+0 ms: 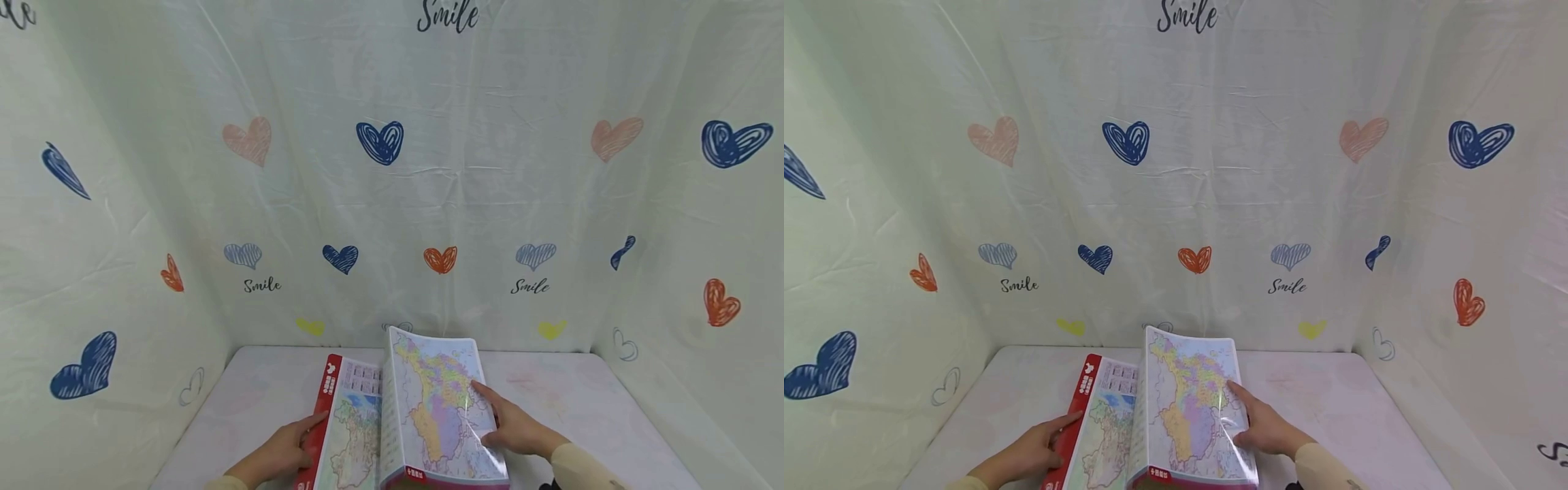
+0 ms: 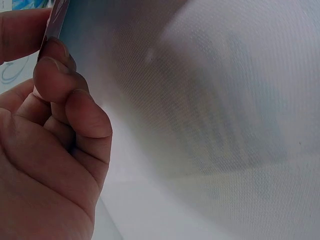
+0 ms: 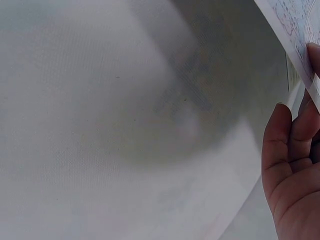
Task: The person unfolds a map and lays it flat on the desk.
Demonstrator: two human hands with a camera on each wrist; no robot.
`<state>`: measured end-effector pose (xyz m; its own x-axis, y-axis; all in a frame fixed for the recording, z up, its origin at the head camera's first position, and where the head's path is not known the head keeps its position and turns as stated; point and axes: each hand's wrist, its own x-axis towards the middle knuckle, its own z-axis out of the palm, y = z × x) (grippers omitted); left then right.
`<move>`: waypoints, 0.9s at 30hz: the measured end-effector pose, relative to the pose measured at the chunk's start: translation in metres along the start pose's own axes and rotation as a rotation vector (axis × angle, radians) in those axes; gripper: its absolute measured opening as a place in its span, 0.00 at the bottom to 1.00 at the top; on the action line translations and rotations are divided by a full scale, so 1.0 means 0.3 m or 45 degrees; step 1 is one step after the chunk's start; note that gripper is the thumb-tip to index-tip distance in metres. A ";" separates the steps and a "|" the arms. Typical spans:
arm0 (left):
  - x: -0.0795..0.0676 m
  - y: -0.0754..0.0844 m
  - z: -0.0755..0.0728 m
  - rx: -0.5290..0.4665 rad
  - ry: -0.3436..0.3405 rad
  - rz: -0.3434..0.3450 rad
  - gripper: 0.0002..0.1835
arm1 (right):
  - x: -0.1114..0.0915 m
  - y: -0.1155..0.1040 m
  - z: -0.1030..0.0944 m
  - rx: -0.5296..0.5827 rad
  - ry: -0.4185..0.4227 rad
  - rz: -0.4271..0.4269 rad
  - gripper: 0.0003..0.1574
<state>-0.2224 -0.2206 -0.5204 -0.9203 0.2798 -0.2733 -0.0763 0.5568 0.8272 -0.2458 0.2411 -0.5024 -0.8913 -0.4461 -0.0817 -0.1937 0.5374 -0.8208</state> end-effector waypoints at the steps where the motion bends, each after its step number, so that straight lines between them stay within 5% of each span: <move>1: -0.001 0.000 -0.001 0.000 0.003 -0.004 0.47 | 0.000 0.000 -0.002 0.003 0.000 -0.002 0.67; 27: -0.019 -0.025 -0.032 -0.009 0.045 -0.044 0.47 | -0.028 0.041 -0.060 -0.042 0.022 -0.008 0.68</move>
<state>-0.2202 -0.2339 -0.5202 -0.9300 0.2331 -0.2842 -0.1105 0.5601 0.8210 -0.2482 0.2645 -0.5017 -0.8969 -0.4372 -0.0665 -0.2125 0.5581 -0.8021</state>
